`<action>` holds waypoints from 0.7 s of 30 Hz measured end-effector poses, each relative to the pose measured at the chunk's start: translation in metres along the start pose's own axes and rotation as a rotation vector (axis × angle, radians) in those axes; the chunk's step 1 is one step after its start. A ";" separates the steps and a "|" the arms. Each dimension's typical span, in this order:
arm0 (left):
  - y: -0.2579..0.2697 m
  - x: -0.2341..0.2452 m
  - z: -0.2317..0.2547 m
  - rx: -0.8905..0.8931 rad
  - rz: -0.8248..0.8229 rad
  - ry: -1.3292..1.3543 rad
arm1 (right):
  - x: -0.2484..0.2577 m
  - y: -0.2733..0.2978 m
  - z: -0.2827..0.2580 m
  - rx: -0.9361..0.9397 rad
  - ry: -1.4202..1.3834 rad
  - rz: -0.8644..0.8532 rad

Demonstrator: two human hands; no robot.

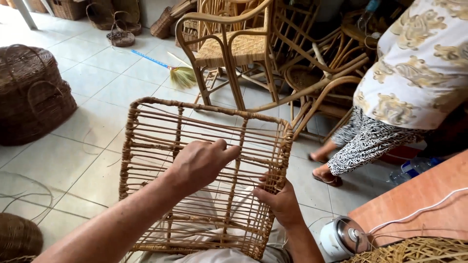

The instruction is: Weaving rattan strips into a pre-constructed frame to create a basket.

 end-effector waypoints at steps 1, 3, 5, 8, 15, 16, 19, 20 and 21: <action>-0.006 0.007 0.004 -0.006 0.004 -0.002 | 0.003 0.000 -0.001 0.006 -0.001 0.005; -0.012 0.016 0.009 0.044 -0.039 0.130 | 0.005 0.005 -0.003 0.046 -0.047 -0.017; -0.017 0.024 0.004 0.054 -0.058 0.185 | 0.006 0.004 0.000 0.046 -0.053 -0.008; -0.023 0.045 0.002 0.104 -0.270 0.290 | 0.000 0.007 -0.007 0.053 0.006 -0.016; -0.039 0.106 0.000 -0.019 -0.392 0.078 | -0.005 -0.009 0.003 0.137 -0.078 -0.051; -0.044 0.094 -0.004 -0.020 -0.392 0.078 | -0.004 -0.011 0.007 0.136 -0.079 -0.049; -0.047 0.056 0.003 -0.363 -0.364 -0.413 | -0.003 -0.013 0.017 0.129 -0.092 -0.052; -0.047 0.048 0.003 -0.395 -0.322 -0.411 | -0.003 -0.013 0.016 0.135 -0.083 -0.059; -0.048 0.042 0.002 -0.427 -0.280 -0.410 | -0.004 -0.013 0.015 0.141 -0.074 -0.066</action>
Point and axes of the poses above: each hand's wrist, its own y-axis away from the middle knuckle, its own x-axis out of the back of the hand, z = x × y, the point moved 8 cm from there along -y, towards the middle knuckle
